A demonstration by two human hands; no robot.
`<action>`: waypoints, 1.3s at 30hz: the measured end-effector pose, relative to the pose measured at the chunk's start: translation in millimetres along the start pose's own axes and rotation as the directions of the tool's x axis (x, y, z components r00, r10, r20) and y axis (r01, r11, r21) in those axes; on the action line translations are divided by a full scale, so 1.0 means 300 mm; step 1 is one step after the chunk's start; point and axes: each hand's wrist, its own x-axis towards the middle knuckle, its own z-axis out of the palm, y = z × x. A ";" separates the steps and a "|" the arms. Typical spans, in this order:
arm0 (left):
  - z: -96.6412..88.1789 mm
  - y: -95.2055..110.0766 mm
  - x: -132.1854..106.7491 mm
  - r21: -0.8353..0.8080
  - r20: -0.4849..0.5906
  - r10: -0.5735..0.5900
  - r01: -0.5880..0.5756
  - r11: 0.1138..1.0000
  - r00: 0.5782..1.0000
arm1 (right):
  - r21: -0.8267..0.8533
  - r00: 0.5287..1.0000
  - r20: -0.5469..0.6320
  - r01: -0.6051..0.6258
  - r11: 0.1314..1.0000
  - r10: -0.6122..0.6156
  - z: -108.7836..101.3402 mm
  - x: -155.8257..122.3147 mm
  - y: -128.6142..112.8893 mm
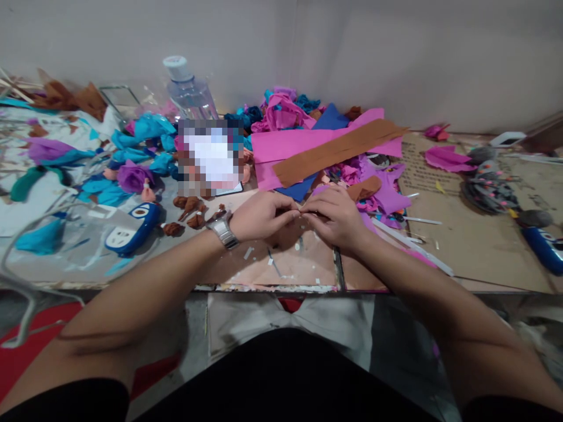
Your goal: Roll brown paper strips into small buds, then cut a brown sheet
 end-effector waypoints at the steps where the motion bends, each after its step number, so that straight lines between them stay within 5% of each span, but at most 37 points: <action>1: 0.003 -0.001 -0.001 0.051 -0.017 0.020 -0.019 0.999 1.000 | 0.006 1.000 -0.001 -0.004 1.000 0.004 0.000 -0.001 -0.001; 11: 0.021 -0.016 -0.004 0.346 -0.034 0.164 -0.142 0.927 0.986 | 0.102 0.999 -0.019 -0.032 0.994 0.034 -0.001 0.000 -0.010; 39: 0.038 -0.012 -0.013 0.360 -0.087 0.245 -0.199 0.911 0.965 | 0.258 0.983 0.066 -0.181 0.949 0.170 -0.007 0.007 -0.025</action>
